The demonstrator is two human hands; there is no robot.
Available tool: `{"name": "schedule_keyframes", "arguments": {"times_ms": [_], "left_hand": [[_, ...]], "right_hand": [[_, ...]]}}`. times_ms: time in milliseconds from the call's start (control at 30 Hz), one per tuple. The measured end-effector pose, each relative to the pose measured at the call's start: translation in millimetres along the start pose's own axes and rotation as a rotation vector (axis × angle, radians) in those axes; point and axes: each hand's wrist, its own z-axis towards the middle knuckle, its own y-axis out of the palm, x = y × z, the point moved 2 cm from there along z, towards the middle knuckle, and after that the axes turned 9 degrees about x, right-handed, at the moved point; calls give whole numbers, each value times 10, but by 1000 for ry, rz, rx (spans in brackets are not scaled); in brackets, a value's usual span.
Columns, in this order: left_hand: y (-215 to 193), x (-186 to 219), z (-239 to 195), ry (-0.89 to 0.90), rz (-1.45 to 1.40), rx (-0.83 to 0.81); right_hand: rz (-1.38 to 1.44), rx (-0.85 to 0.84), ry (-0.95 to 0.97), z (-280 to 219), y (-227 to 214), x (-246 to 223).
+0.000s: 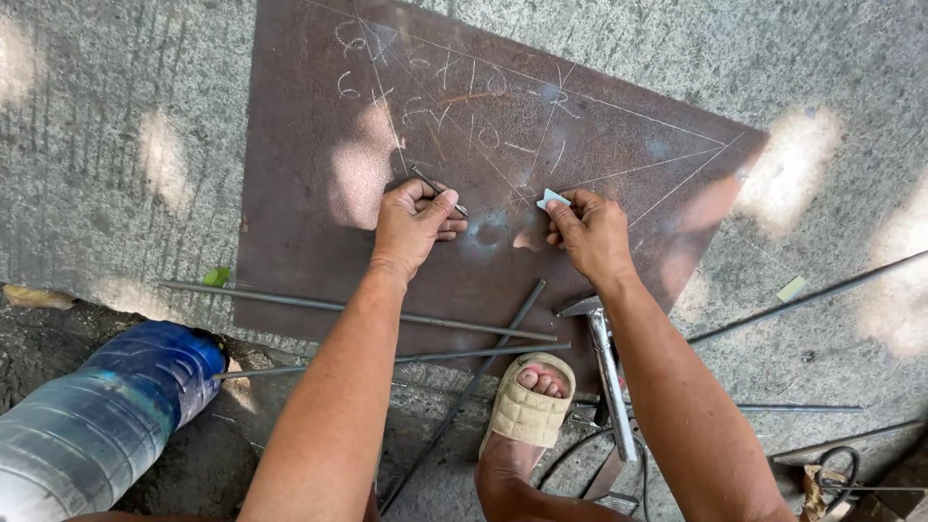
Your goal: Marking and measuring a metal plate using soapstone, a square, and a hammer for layout
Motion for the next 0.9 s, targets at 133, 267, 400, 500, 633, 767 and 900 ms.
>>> {"name": "schedule_keyframes", "arguments": {"times_ms": [133, 267, 400, 500, 633, 767, 900], "left_hand": [[11, 28, 1, 1, -1, 5], [3, 52, -46, -3, 6, 13], [1, 19, -13, -1, 11, 3], [12, 42, 1, 1, 10, 5], [10, 25, 5, -3, 18, 4], [12, 60, -26, 1, 22, 3], [9, 40, -9, 11, 19, 9]], "right_hand": [[-77, 25, -32, 19, 21, -37], [-103, 53, -23, -5, 47, -28], [-95, 60, -36, -19, 62, -124], [-76, 86, -47, 15, 62, -104], [-81, 81, -38, 9, 67, -75], [-94, 102, -46, -28, 62, -20], [-60, 104, -42, -11, 64, -32]]}}
